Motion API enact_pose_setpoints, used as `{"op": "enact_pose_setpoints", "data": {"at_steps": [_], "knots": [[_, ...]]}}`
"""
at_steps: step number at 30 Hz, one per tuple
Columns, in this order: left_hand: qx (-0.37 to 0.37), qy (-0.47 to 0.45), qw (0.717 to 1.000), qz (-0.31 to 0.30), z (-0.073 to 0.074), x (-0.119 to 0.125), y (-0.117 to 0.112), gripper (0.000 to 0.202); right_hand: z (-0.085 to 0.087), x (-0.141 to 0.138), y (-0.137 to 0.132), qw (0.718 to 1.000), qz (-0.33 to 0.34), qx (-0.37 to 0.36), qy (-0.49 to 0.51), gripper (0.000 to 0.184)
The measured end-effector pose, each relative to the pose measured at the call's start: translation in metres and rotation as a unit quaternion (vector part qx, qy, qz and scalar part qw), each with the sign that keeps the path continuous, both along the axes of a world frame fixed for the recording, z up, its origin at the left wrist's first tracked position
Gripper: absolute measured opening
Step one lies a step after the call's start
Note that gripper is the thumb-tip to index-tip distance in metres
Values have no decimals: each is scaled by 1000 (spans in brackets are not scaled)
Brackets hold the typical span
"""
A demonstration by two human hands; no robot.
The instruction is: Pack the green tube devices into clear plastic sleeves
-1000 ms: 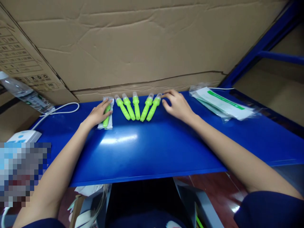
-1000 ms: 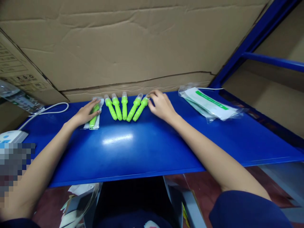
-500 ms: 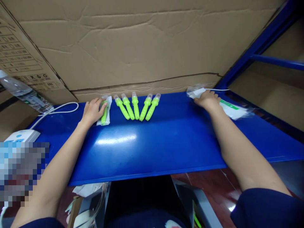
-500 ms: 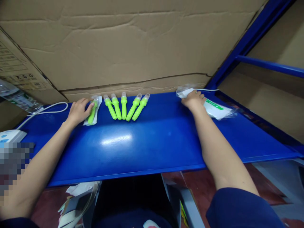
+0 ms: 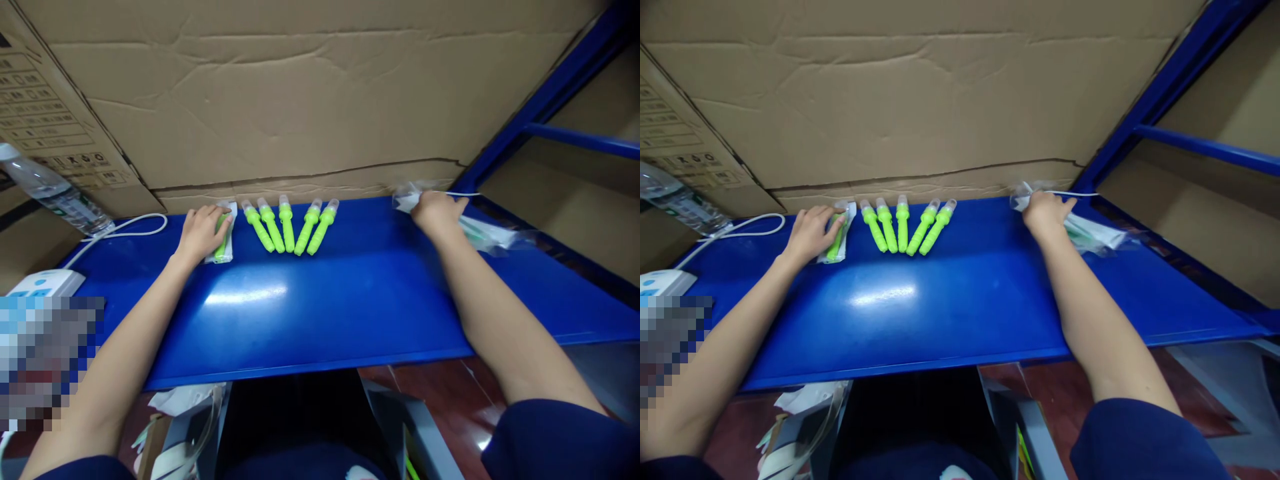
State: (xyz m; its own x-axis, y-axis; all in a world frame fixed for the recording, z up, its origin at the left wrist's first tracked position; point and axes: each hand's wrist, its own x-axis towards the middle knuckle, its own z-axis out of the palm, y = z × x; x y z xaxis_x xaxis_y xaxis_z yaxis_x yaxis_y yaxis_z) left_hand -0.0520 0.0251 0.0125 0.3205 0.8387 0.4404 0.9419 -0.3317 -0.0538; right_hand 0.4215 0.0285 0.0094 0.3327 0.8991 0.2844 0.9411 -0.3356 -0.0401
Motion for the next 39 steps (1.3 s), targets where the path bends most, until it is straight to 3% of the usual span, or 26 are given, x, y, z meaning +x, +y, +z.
{"op": "enact_pose_setpoints", "data": {"at_steps": [2,5,8,12,15,18,20,22,24,26,29,33,35,39], "knots": [[12,-2,1000,-11,1,3,-2,41,9,-20,-7,1000,-17,2,-14,29],[28,-11,999,-36,4,11,-7,41,23,-56,-22,991,78,105,-12,34],[22,-31,997,-64,7,20,-13,41,35,-88,-41,953,193,225,59,36],[9,-52,995,-80,11,30,-20,40,37,-108,-57,891,254,301,224,51],[0,-92,991,-100,11,35,-21,39,28,-113,-52,839,246,248,417,50],[-71,-206,966,-142,9,41,-20,38,13,-123,-44,743,266,141,598,45],[-176,-299,922,-172,7,45,-19,44,3,-133,-45,686,309,41,658,48],[-280,-373,861,-202,5,49,-20,54,-6,-146,-50,656,335,-40,675,51],[-342,-422,809,-223,4,53,-22,61,-13,-157,-57,649,359,-95,664,51],[-378,-450,777,-226,3,57,-25,62,-19,-166,-61,643,392,-122,646,50],[-396,-490,752,-195,-1,62,-28,54,-25,-172,-64,636,421,-146,631,47],[-399,-555,716,-140,-7,66,-27,44,-24,-172,-63,642,411,-154,628,51],[-395,-573,708,-121,-8,65,-25,39,-21,-168,-62,673,403,-127,607,51],[-366,-604,703,-81,-7,61,-21,22,-14,-155,-59,795,392,-34,461,37]]}}
